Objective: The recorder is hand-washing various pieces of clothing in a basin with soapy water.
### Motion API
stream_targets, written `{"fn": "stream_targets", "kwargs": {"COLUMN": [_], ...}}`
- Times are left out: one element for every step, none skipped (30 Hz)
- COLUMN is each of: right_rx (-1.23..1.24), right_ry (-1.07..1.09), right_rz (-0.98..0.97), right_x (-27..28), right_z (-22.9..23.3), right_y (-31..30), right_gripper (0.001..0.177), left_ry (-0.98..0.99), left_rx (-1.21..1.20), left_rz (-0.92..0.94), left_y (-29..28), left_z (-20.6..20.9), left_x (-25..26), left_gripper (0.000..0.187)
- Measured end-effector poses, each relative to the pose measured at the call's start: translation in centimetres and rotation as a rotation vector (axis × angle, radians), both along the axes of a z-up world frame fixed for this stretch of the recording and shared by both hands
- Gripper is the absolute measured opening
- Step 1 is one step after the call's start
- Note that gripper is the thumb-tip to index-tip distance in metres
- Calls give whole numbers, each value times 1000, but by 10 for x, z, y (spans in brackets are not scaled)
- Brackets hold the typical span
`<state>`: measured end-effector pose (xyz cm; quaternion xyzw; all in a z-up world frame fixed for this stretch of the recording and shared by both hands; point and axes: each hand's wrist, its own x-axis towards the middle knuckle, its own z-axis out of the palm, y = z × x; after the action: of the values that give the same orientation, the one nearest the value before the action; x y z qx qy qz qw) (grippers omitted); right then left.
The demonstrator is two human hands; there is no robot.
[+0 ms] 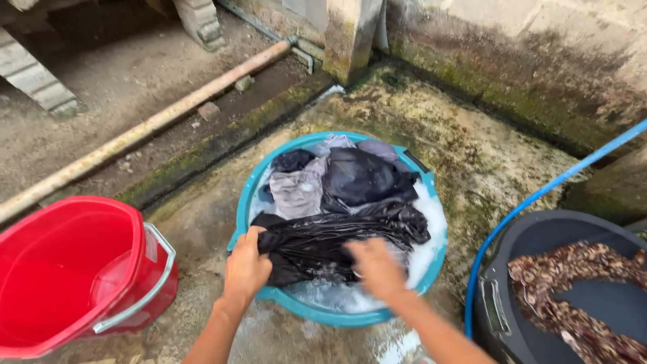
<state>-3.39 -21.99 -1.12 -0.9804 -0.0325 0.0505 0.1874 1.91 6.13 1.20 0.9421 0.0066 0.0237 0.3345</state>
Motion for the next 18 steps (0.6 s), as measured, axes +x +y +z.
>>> {"fn": "stream_targets", "kwargs": {"right_rx": [-1, -6, -12, -14, 86, 188, 189, 349, 506, 509, 317, 122, 123, 33, -63, -68, 11, 89], "right_ry": [-3, -4, -7, -9, -158, -305, -300, -118, 51, 45, -35, -109, -118, 78, 281, 281, 141, 1], "right_rz": [2, -127, -259, -261, -320, -378, -377, -271, -157, -158, -24, 113, 115, -25, -169, -169, -155, -140], "right_x": [2, 4, 6, 5, 4, 4, -1, -5, -5, -3, -6, -10, -5, 0, 0, 0, 4, 7], "right_z": [4, 8, 12, 25, 35, 46, 49, 53, 59, 40, 21, 1, 2, 3, 3, 3, 5, 6], "right_y": [-7, -14, -24, -11, 5, 21, 38, 55, 72, 60, 49, 39, 19, 0, -23, -32, -41, -50], "right_gripper": [56, 56, 56, 56, 51, 48, 48, 49, 52, 52, 53, 56, 56, 66, 77, 77, 65, 55], "left_ry": [-3, -34, -64, -65, -34, -3, 2, -10, -32, -37, -47, -58, -67, -103, -131, -131, -213, -296], "left_rx": [-1, -35, -72, -74, -61, -48, -46, -74, -102, -99, -101, -104, -102, -108, -120, -125, -159, -193], "left_rz": [2, -27, -59, -61, -75, -89, -88, -79, -75, -78, -71, -65, -64, -98, -131, -130, -198, -265], "left_y": [-2, -5, -10, -16, -20, -23, -23, -22, -21, -18, -15, -11, -9, -7, -8, -10, -12, -13], "left_z": [-3, -6, -9, -3, 4, 9, 12, 15, 21, 32, 41, 50, 62, 74, 82, 94, 107, 121], "left_x": [2, 4, 7, 5, 4, 3, 4, 5, 11, 15, 14, 13, 15, 18, 16, 17, 20, 22], "left_gripper": [43, 42, 41, 41, 43, 45, 45, 46, 47, 47, 44, 41, 41, 42, 43, 43, 43, 43]}}
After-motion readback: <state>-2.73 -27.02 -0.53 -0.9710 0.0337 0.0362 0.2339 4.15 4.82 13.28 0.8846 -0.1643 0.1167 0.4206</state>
